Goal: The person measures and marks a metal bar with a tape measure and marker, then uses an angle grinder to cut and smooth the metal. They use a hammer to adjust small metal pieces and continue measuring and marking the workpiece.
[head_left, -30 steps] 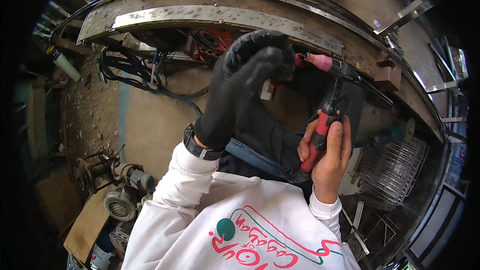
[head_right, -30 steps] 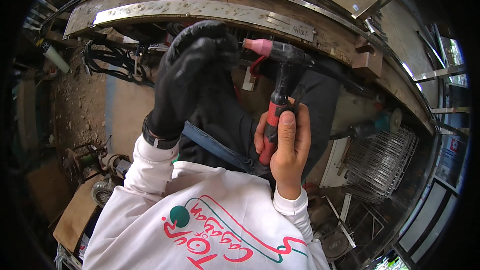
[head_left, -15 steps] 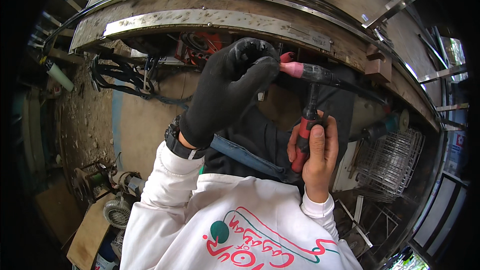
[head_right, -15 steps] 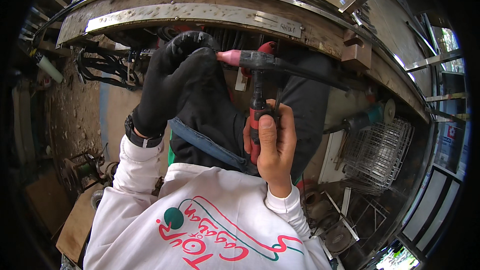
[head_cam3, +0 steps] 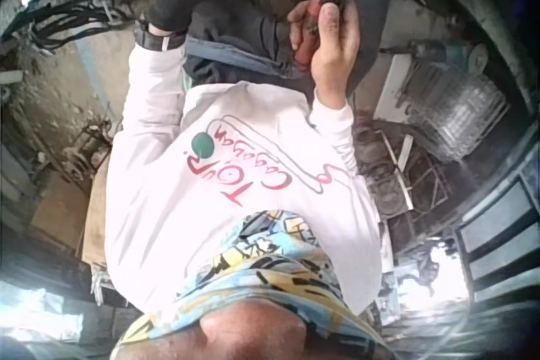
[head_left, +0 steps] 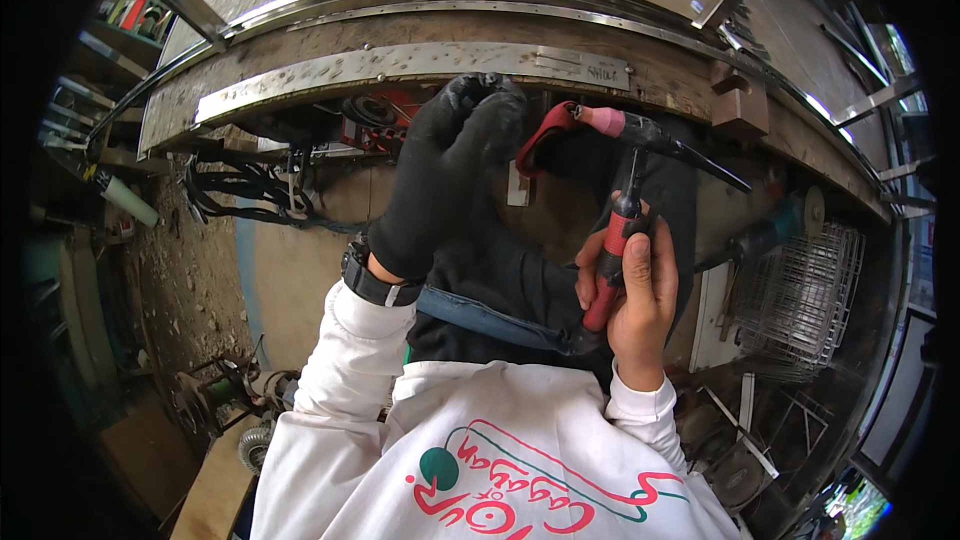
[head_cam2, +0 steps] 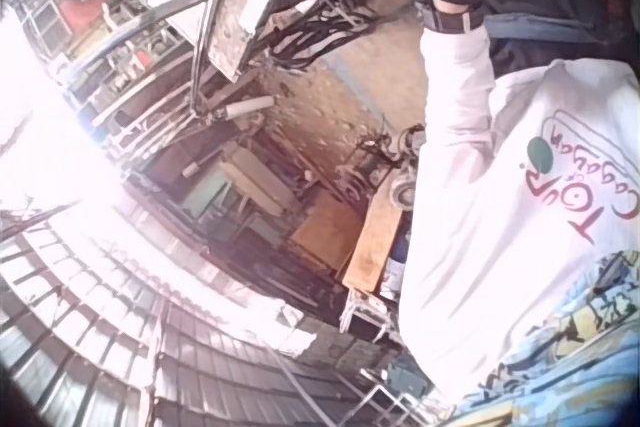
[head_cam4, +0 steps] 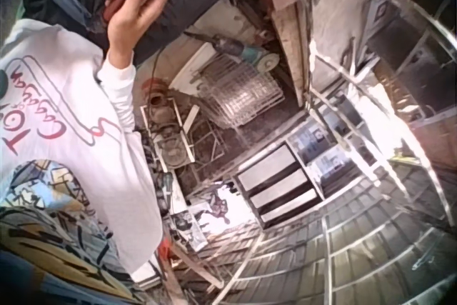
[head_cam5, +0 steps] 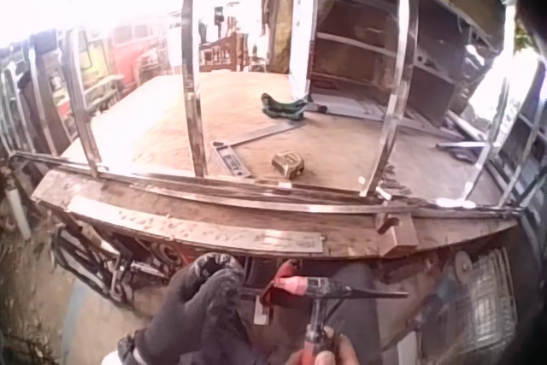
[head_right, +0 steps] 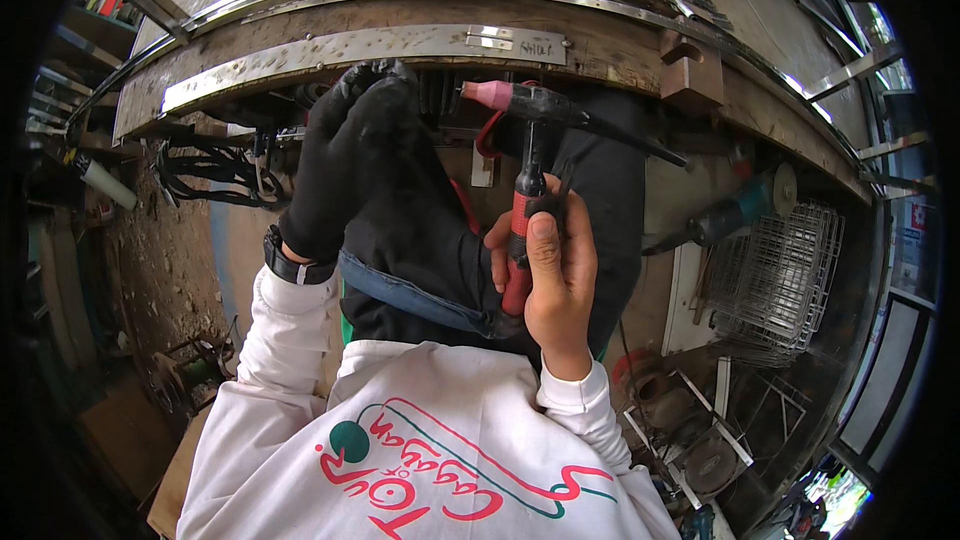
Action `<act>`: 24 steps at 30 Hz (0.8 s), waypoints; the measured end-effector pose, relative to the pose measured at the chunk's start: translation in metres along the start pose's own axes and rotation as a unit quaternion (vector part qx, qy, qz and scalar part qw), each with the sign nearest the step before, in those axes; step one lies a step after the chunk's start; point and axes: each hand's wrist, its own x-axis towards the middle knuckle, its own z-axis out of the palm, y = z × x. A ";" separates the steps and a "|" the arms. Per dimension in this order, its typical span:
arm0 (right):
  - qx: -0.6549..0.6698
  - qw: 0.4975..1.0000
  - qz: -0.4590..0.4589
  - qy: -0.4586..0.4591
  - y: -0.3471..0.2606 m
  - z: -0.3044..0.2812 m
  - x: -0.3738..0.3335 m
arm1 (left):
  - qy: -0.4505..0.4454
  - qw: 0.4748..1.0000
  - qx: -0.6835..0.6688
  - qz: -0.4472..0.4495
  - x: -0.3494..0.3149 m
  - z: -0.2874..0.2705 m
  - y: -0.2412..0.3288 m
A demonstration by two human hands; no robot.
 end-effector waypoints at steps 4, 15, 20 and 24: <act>0.017 1.000 -0.001 0.009 0.000 -0.007 0.004 | -0.066 0.976 0.187 0.093 0.009 -0.009 -0.003; 0.074 0.959 -0.196 0.189 -0.113 -0.107 0.042 | -0.076 0.990 0.101 -0.058 0.055 0.002 -0.028; -0.220 0.936 -0.159 0.226 -0.132 -0.112 0.064 | -0.114 0.967 0.226 0.002 0.091 0.001 -0.053; -0.121 0.978 -0.058 0.161 -0.077 -0.076 0.078 | -0.136 0.919 0.347 0.128 0.124 0.004 -0.082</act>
